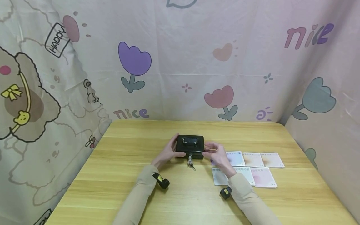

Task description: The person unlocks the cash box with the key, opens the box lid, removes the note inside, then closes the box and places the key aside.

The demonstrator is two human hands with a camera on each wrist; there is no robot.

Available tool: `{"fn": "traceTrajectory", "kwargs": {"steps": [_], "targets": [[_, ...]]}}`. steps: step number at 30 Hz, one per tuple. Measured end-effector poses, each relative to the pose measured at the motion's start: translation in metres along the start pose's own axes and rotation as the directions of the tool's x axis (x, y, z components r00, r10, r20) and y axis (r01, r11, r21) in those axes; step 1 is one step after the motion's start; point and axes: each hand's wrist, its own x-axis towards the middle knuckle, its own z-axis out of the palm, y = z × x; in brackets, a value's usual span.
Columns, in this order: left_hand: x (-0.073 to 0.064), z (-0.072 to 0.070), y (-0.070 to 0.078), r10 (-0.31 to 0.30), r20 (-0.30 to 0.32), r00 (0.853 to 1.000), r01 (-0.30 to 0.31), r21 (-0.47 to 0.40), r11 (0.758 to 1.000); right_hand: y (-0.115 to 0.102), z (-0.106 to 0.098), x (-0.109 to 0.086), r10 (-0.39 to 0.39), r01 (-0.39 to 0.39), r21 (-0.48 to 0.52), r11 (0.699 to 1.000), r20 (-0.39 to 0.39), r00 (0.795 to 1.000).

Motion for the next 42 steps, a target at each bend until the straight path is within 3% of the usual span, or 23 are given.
{"fn": "traceTrajectory", "kwargs": {"steps": [6,17,23,33,42], "targets": [[-0.005,-0.002,0.002,-0.015,-0.045,0.999,0.021,0.132,0.991,0.002,0.004,-0.002,0.023,-0.023,0.015,1.000,-0.002,1.000],[-0.011,-0.001,-0.003,-0.023,-0.197,0.980,0.035,0.056,0.998,0.008,0.018,-0.005,0.096,-0.110,0.112,0.988,0.122,0.988],[-0.010,0.000,-0.003,-0.021,-0.222,0.975,0.032,0.047,0.998,0.007,0.029,-0.003,0.099,-0.124,0.160,0.979,0.154,0.983],[-0.013,0.004,-0.005,-0.024,-0.295,0.955,0.056,0.101,0.993,0.010,0.041,0.004,0.138,-0.159,0.139,0.977,0.152,0.979],[-0.017,0.005,-0.003,-0.019,-0.311,0.950,0.061,0.126,0.990,0.014,0.048,0.011,0.120,-0.138,0.113,0.984,0.154,0.981]]}}
